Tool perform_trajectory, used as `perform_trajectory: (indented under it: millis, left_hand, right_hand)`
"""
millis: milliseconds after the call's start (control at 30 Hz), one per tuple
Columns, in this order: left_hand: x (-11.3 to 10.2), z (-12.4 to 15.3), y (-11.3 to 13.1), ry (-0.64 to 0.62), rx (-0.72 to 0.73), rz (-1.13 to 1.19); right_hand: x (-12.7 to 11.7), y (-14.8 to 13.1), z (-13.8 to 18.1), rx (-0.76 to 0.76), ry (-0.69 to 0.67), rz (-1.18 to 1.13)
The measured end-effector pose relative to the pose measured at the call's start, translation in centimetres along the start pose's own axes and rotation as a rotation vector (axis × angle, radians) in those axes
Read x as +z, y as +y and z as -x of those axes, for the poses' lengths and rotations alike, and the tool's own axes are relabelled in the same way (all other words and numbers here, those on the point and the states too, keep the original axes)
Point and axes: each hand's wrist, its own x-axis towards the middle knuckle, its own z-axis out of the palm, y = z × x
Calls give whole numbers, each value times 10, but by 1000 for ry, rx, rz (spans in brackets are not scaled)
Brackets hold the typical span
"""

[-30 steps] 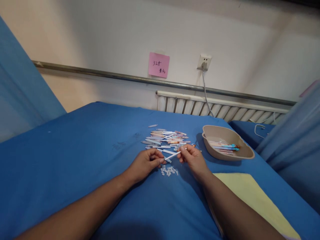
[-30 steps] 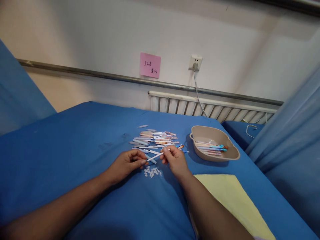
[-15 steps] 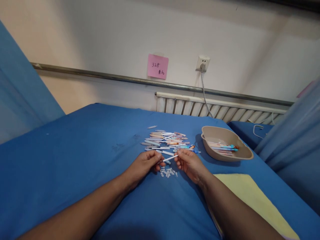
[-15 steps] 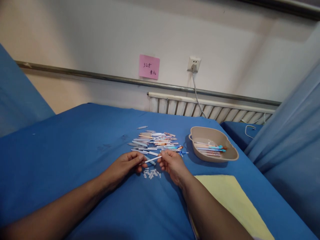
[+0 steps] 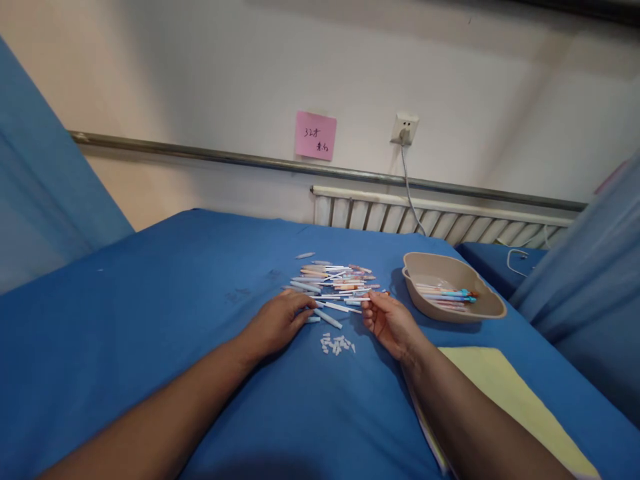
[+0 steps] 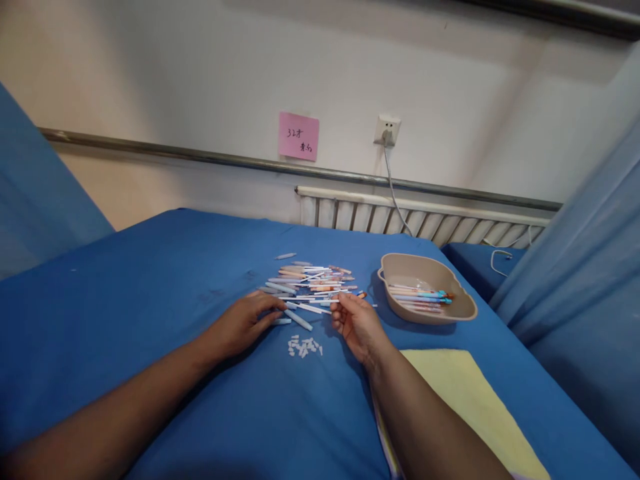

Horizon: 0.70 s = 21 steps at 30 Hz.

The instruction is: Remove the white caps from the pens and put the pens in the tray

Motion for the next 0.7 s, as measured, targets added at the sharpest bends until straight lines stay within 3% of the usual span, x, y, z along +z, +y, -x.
perform_trajectory:
  millis: [267, 533, 700]
  left_hand:
    - [2, 4, -4, -115, -34, -138]
    - [6, 3, 7, -44, -155, 211]
    - [7, 4, 12, -3, -149, 270]
  right_hand:
    - [3, 1, 1, -30, 17, 39]
    - [5, 0, 1, -155, 56, 85]
    - [7, 1, 2, -187, 57, 136]
